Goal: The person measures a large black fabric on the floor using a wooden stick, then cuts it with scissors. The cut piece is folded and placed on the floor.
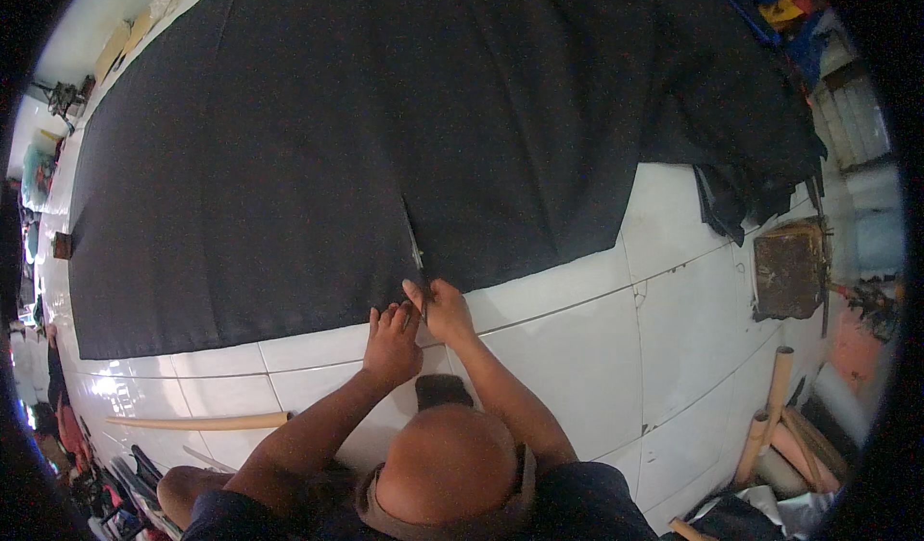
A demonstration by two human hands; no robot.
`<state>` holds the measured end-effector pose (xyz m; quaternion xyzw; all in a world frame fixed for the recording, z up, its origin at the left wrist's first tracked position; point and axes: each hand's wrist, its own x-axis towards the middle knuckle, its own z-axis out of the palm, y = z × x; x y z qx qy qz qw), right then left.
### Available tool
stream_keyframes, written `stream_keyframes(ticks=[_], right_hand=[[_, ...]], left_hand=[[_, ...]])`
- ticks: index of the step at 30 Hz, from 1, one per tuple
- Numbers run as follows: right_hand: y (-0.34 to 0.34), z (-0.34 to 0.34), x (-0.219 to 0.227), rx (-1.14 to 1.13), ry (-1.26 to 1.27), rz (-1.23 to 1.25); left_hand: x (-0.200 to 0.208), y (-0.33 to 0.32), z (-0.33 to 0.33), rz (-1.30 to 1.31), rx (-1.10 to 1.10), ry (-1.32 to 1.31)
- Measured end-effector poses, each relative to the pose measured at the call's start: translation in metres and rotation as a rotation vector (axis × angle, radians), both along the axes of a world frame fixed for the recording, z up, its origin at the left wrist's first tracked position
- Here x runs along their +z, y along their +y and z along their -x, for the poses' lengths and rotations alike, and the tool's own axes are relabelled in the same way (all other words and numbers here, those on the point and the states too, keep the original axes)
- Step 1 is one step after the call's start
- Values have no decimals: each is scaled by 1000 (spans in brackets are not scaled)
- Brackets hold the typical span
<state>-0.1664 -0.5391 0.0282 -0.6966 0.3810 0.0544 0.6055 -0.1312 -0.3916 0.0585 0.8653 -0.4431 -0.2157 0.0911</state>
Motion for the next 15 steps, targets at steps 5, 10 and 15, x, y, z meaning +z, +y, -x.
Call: stream_keyframes(ticks=[5, 10, 15], right_hand=[[1, -2, 0, -4, -15, 17], [-12, -44, 9, -11, 8, -3], [-11, -58, 15, -71, -42, -21]], left_hand=[[3, -1, 0, -14, -6, 2], [6, -2, 1, -58, -6, 1], [11, -6, -1, -104, -27, -1]])
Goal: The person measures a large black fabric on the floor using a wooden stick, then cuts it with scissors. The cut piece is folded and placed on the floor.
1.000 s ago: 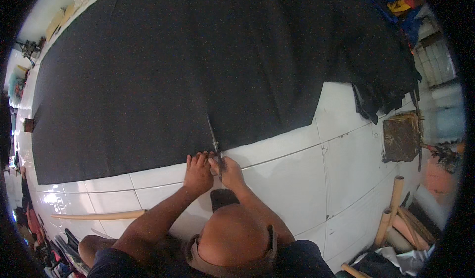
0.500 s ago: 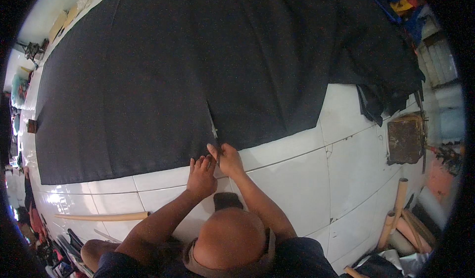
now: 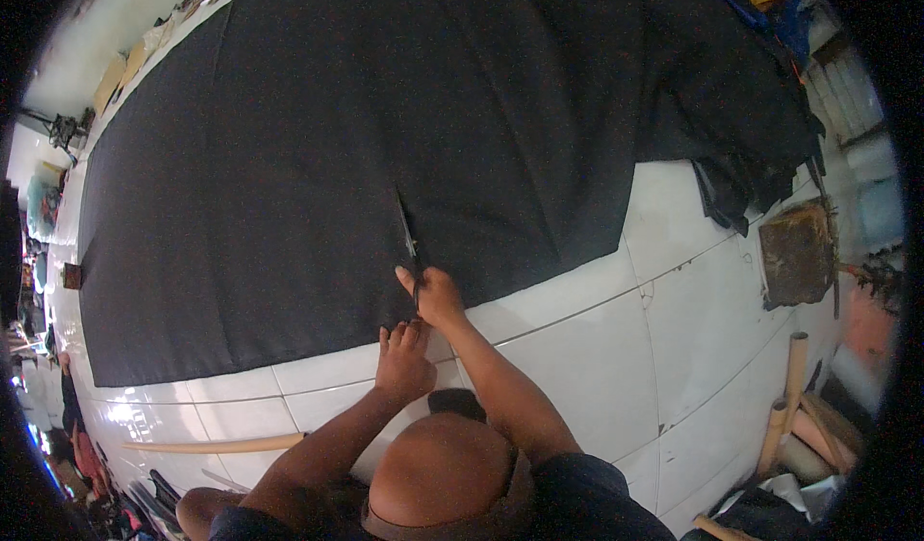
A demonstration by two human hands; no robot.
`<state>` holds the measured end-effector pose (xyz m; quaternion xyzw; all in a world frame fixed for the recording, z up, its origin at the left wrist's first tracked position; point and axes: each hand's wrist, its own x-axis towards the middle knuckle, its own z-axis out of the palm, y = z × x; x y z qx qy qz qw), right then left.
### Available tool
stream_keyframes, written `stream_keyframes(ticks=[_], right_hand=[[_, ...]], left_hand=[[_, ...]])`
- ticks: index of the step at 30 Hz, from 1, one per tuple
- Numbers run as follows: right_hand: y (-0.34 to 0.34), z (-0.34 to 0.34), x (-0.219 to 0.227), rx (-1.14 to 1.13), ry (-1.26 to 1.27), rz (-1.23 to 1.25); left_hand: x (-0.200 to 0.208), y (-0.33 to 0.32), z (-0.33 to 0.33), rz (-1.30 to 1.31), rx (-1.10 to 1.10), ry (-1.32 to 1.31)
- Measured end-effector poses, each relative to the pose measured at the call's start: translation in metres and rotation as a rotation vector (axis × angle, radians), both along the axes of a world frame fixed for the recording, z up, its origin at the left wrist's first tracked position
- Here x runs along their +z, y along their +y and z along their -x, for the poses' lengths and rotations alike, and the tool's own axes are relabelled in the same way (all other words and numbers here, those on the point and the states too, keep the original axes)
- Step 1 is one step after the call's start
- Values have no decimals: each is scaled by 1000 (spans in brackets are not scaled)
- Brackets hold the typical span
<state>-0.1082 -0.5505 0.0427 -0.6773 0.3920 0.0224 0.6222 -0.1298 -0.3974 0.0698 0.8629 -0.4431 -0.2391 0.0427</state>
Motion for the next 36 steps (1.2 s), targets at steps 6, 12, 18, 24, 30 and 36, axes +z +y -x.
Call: stream_keyframes(ticks=[6, 12, 18, 24, 30, 36], right_hand=[[-2, -7, -9, 14, -31, 89], [-23, -47, -6, 43, 24, -1], [-24, -53, 17, -28, -62, -68], [-27, -49, 9, 16, -6, -75], [-31, -62, -5, 8, -13, -48], [-59, -146, 13, -34, -70, -119]], left_hand=[[-4, 2, 4, 23, 11, -31], [2, -3, -1, -45, -29, 57], [20, -19, -15, -123, 26, 149], [14, -37, -14, -162, 37, 128], [19, -34, -14, -225, 12, 176], [18, -32, -17, -240, 14, 201]])
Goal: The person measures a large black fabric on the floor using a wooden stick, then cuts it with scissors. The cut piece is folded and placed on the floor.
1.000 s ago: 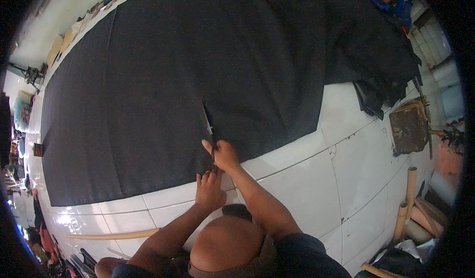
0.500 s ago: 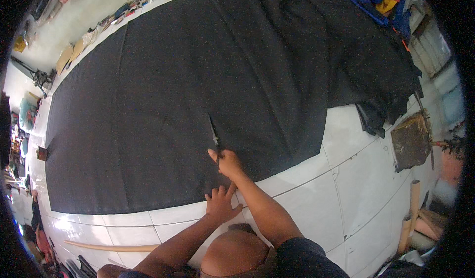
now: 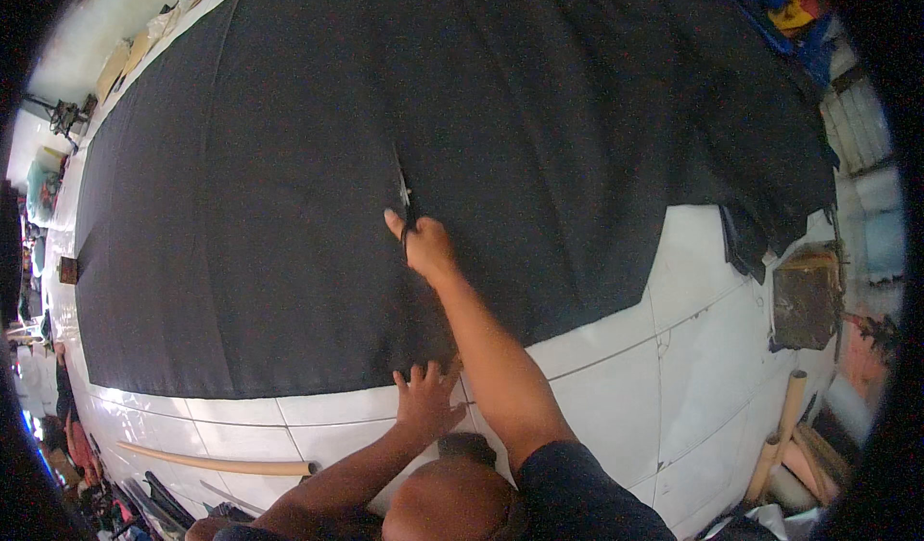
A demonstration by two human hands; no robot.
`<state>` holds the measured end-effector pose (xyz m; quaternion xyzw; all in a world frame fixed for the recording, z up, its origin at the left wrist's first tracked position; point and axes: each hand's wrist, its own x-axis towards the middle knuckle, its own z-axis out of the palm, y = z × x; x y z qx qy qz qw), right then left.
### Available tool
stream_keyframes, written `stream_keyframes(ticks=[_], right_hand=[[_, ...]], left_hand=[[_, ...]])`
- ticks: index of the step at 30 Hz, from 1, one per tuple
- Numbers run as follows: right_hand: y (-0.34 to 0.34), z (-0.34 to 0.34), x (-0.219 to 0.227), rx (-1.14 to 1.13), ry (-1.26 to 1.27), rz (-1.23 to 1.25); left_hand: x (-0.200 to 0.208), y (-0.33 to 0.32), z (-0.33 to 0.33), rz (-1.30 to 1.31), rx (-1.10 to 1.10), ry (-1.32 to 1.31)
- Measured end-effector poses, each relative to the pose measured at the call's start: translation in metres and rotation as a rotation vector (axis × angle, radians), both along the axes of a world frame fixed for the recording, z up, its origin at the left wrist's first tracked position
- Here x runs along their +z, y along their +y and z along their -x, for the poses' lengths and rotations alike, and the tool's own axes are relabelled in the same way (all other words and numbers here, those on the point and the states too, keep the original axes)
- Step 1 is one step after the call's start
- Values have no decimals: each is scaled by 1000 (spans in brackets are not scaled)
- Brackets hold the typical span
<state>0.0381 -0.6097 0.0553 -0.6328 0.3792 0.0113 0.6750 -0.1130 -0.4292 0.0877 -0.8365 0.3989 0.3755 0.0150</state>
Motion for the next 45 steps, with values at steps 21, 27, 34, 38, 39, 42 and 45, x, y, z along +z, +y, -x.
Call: stream_keyframes(ticks=[21, 27, 34, 38, 39, 42, 45], right_hand=[[-90, -210, -5, 32, 37, 153], [-93, -214, -31, 23, 4, 171], [-95, -218, -25, 6, -55, 78], [-94, -217, -25, -13, -26, 44], [-89, -215, -28, -9, -9, 60], [-94, -220, -25, -12, 19, 120], [-95, -216, -36, -37, 17, 182]], left_hand=[[-21, 6, 5, -78, -81, -13], [6, -8, -26, -29, 88, 211], [-42, -113, -279, 586, 399, -696], [-64, -128, -305, 477, 409, -615], [-62, -125, -305, 460, 422, -591], [-58, -128, -305, 450, 427, -553], [-54, -132, -306, 422, 451, -508]])
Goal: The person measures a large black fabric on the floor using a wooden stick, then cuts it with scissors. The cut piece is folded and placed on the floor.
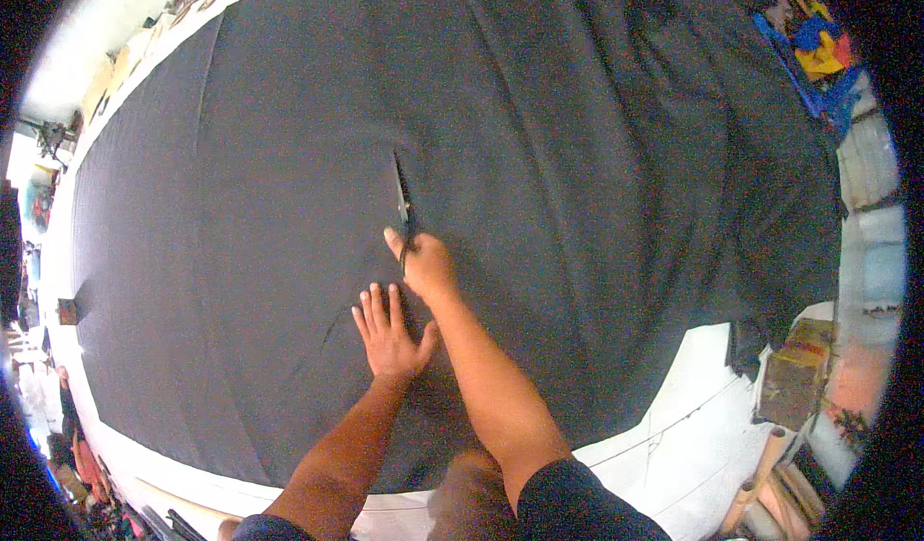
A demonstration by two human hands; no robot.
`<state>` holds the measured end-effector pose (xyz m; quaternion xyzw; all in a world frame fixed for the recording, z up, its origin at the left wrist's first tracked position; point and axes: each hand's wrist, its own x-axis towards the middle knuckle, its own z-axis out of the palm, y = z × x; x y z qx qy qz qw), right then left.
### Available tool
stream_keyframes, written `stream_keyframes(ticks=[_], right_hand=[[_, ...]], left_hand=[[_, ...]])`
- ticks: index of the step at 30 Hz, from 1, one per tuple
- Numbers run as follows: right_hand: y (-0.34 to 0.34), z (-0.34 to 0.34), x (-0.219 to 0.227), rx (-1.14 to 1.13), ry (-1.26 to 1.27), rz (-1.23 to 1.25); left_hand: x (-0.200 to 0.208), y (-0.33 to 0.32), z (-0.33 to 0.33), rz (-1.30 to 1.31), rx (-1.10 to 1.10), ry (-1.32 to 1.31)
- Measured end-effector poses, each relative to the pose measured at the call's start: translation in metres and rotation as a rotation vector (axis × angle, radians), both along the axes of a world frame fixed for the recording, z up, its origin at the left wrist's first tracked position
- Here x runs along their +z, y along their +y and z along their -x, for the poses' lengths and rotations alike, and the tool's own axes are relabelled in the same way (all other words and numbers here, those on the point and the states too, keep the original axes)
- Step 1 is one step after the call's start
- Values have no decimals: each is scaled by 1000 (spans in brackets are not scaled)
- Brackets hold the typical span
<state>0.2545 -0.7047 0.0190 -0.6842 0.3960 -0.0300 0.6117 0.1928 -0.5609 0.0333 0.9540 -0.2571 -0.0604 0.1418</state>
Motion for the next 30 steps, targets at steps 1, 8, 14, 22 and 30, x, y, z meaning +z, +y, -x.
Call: stream_keyframes(ticks=[1, 8, 14, 22, 30], right_hand=[[4, -2, 8, 13, 14, -47], [7, -9, 23, 48, 107, 72], [-52, -120, 15, 33, 43, 32], [-78, -188, -1, 25, -1, 25], [-144, -301, 1, 43, -43, 57]], left_hand=[[1, -1, -7, -17, 7, 6], [-6, 10, -2, -41, 1, 138], [-13, 6, 0, -50, -36, 155], [-11, 7, -2, -83, -19, 158], [-8, 2, -1, -117, -44, 196]])
